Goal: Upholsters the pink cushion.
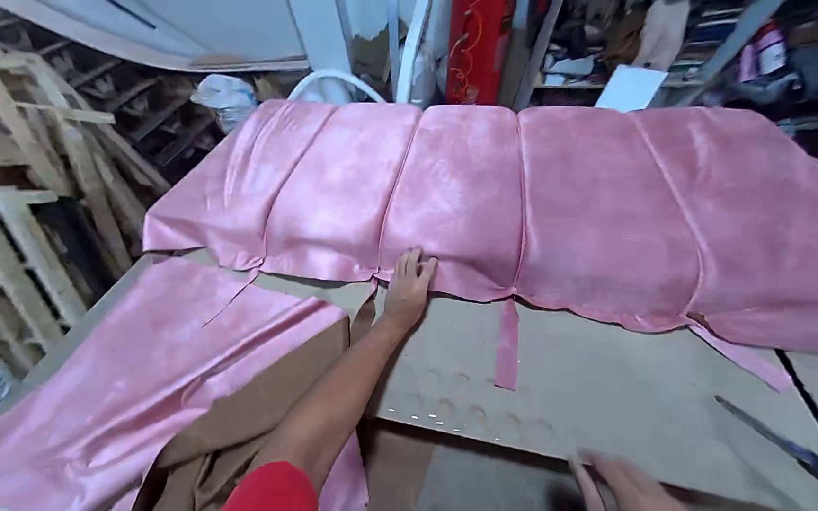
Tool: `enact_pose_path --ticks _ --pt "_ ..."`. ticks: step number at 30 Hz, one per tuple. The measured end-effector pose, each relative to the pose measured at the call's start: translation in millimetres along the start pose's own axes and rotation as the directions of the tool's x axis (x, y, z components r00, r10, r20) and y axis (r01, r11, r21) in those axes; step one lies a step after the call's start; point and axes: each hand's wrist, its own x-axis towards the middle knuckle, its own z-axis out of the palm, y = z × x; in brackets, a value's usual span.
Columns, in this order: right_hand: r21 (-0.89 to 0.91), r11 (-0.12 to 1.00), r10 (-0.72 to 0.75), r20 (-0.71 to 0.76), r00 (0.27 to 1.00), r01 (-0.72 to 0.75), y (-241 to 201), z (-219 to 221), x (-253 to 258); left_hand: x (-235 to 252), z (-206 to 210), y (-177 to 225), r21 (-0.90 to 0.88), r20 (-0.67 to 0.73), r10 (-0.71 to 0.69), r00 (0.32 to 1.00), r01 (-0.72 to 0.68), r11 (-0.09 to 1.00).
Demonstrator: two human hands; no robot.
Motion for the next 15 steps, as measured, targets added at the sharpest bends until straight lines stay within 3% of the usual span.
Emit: enact_pose_path --ticks 2,3,5,8,10,12,15 --pt "0.011 0.993 -0.104 -0.346 0.933 0.114 -51 20 61 -3 12 -8 -0.054 -0.040 0.159 0.986 -0.161 0.985" --pt "0.016 0.988 -0.133 -0.424 0.896 0.155 -75 33 98 -2 13 -8 -0.086 -0.047 0.238 0.970 -0.242 0.966" --pt "0.012 0.984 -0.153 -0.455 0.877 0.178 -114 60 173 9 13 -7 -0.177 -0.084 0.294 0.952 -0.304 0.936" --pt "0.007 0.979 -0.174 -0.477 0.861 0.202 -142 94 255 26 -3 2 -0.268 0.100 0.166 0.981 -0.135 0.954" --pt "0.034 0.965 -0.199 -0.551 0.811 0.260 -145 105 280 38 -20 8 -0.235 0.310 0.077 0.948 -0.002 0.972" --pt "0.075 0.955 -0.198 -0.562 0.803 0.288 -140 103 288 48 -34 7 -0.225 0.446 0.065 0.893 0.041 0.973" --pt "0.093 0.958 -0.199 -0.470 0.860 0.272 -131 99 290 38 -25 0 -0.293 0.466 0.153 0.871 -0.011 0.956"
